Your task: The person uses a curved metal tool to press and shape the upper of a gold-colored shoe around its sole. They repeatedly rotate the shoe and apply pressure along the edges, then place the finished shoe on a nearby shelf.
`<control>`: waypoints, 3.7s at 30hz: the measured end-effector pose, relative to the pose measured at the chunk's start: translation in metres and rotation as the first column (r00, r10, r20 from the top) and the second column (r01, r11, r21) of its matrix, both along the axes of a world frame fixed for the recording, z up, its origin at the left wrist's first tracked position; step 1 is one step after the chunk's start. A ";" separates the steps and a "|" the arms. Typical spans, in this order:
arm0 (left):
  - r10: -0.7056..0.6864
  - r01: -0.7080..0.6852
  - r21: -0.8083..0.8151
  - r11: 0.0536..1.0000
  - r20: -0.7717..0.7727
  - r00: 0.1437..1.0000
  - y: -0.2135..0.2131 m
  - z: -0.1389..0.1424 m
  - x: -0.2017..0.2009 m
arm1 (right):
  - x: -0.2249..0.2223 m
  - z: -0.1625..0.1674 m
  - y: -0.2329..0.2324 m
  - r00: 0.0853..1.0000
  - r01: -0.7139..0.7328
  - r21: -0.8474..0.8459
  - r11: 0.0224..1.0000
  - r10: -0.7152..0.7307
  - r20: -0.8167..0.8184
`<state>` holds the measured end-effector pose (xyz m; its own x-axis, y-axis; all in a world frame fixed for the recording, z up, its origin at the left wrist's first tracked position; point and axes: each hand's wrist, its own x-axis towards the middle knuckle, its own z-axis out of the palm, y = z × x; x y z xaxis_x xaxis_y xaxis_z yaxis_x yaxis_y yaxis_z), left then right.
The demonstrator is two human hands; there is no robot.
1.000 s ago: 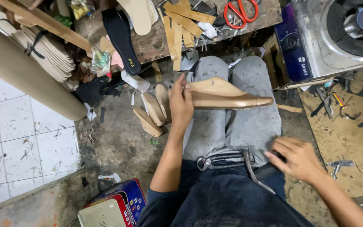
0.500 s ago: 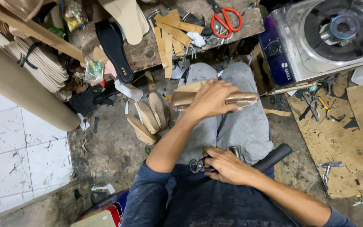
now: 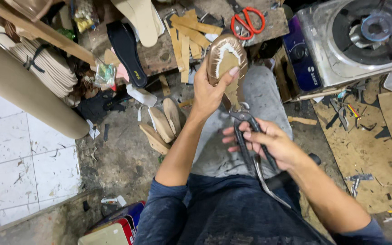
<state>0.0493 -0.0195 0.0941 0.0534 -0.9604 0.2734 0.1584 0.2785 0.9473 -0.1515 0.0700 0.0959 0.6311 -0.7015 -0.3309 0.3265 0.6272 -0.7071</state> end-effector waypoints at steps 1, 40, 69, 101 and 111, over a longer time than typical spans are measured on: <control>-0.008 0.008 0.017 1.000 0.005 1.000 0.003 -0.002 -0.001 | -0.001 0.004 -0.002 0.995 -0.026 0.040 0.999 0.022 0.095; -0.164 0.194 0.334 0.922 -0.116 0.980 0.032 -0.094 -0.028 | 0.005 -0.098 -0.330 0.111 -0.552 -0.752 0.360 -0.862 -0.495; -0.423 0.622 -0.173 0.764 -0.862 0.279 0.007 0.033 -0.020 | 0.020 0.011 0.069 0.611 -0.038 -0.878 0.477 -0.684 -0.398; -0.036 0.065 0.124 0.990 -0.224 0.974 0.043 0.001 -0.048 | 0.016 0.000 0.048 0.476 -0.062 0.546 0.836 -0.456 0.752; -0.077 0.093 0.079 0.993 -0.183 0.980 0.044 -0.004 -0.045 | 0.012 -0.006 0.039 0.405 -0.136 0.525 0.840 -0.436 0.804</control>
<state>0.0041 0.0242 0.0903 0.0111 -0.9831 0.1827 0.3474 0.1751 0.9212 -0.1396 0.1088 0.0900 0.6501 -0.7585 0.0460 0.6865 0.6121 0.3925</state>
